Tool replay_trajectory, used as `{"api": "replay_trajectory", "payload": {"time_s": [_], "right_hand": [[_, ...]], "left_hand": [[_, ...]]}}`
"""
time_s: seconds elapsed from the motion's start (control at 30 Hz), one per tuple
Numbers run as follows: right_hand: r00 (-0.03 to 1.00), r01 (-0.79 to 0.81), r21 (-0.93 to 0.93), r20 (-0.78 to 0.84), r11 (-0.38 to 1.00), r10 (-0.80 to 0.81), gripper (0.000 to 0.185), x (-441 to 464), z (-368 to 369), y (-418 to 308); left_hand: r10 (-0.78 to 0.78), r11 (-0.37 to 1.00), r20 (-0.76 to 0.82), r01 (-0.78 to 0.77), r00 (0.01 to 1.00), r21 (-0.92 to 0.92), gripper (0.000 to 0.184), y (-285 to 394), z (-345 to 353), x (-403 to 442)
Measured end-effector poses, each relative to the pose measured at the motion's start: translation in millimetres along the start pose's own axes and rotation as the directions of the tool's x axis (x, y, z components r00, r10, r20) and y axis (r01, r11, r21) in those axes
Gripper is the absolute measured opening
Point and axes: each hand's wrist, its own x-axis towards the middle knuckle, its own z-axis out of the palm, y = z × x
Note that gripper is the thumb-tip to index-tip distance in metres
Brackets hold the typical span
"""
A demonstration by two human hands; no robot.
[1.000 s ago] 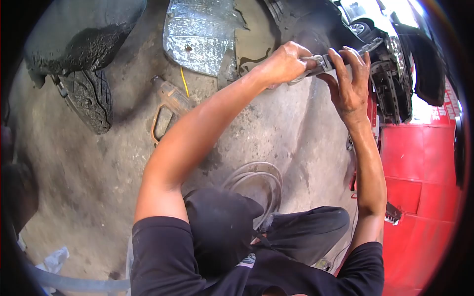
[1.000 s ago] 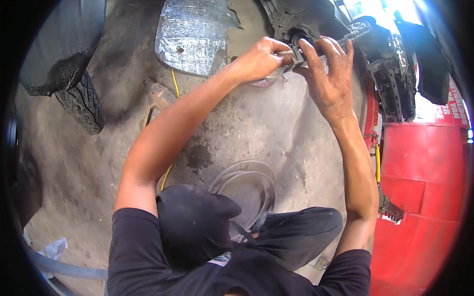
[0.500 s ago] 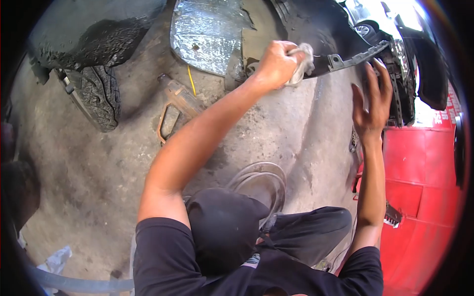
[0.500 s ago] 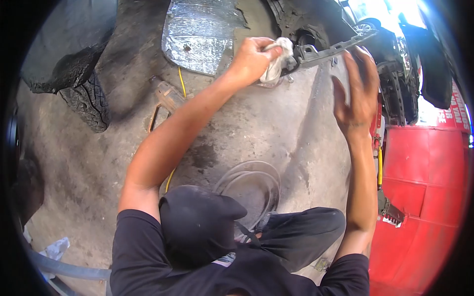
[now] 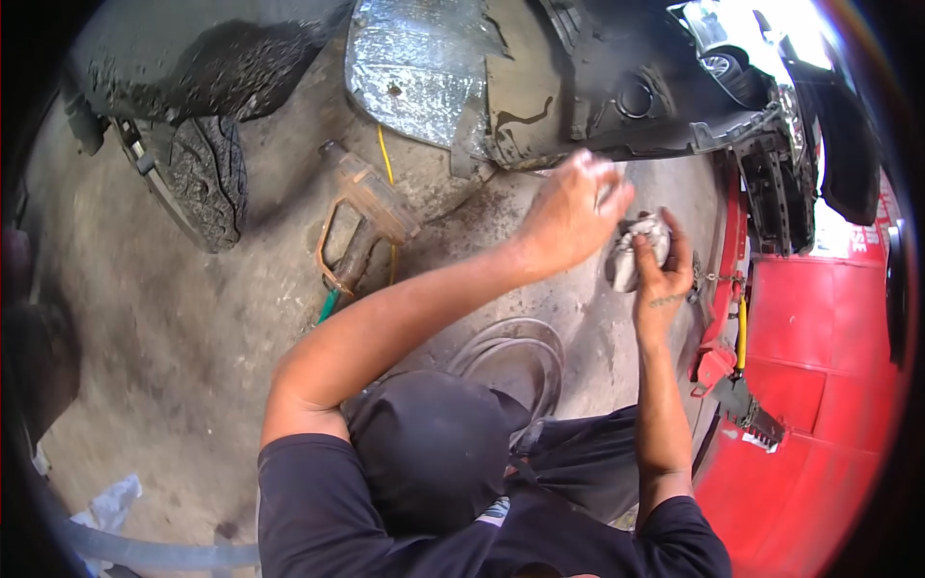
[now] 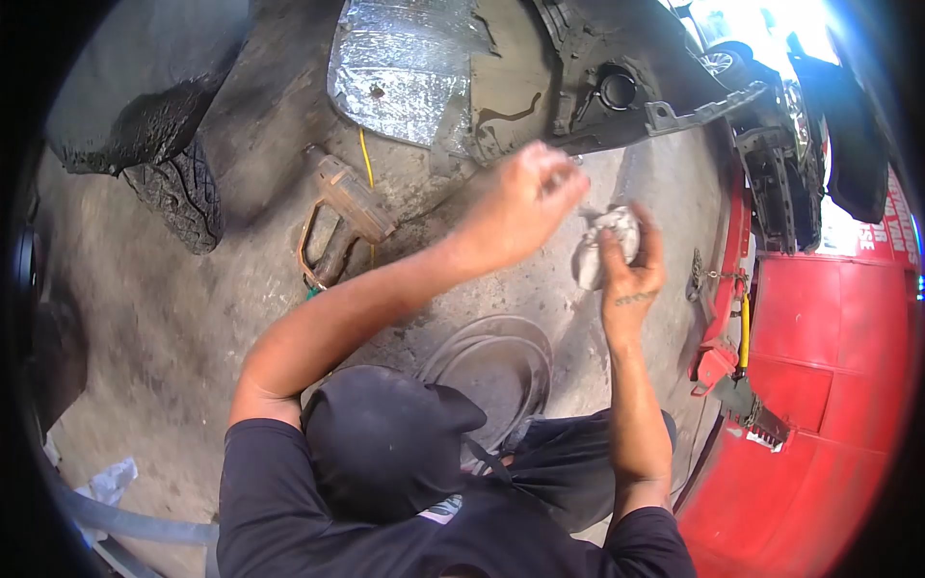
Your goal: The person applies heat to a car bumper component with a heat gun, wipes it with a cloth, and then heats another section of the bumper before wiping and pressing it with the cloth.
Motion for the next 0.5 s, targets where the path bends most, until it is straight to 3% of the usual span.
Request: {"api": "replay_trajectory", "payload": {"time_s": [0.03, 0.1, 0.2, 0.27, 0.37, 0.43, 0.5], "right_hand": [[0.997, 0.013, 0.037, -0.072, 0.999, -0.01, 0.051, 4.0, -3.4, -7.8], [0.952, 0.184, 0.057, -0.259, 0.981, -0.163, 0.041, 19.5, -7.8, -33.2], [0.862, 0.378, 0.056, -0.386, 0.924, -0.33, 0.05, 50.5, -0.9, -66.3], [0.812, 0.477, -0.037, -0.365, 0.878, -0.456, 0.056, 60.5, 36.2, -63.5], [0.742, 0.518, -0.204, -0.376, 0.831, -0.555, 0.063, 55.9, 108.6, -19.6], [0.863, 0.301, -0.014, -0.421, 0.954, -0.279, 0.065, 45.8, 134.8, 12.7], [0.926, 0.167, 0.139, -0.362, 0.976, -0.107, 0.063, 46.6, 133.3, 32.3]], "left_hand": [[0.171, 0.985, -0.127, -0.172, 0.977, 0.004, 0.046, 6.0, -2.9, 15.1], [0.469, 0.876, -0.352, -0.478, 0.81, 0.066, 0.044, 14.2, -1.6, 41.2], [0.31, 0.95, 0.056, -0.308, 0.949, -0.045, 0.042, 47.7, -21.8, 61.1], [0.408, 0.912, 0.053, -0.409, 0.912, 0.025, 0.041, 52.2, -24.3, 61.4], [0.33, 0.943, 0.021, -0.328, 0.944, -0.054, 0.042, 53.8, -28.1, 69.1], [0.249, 0.968, 0.063, -0.248, 0.966, -0.032, 0.043, 58.9, -38.2, 63.9], [0.194, 0.981, 0.127, -0.195, 0.973, -0.009, 0.043, 65.1, -42.7, 60.3]]}}
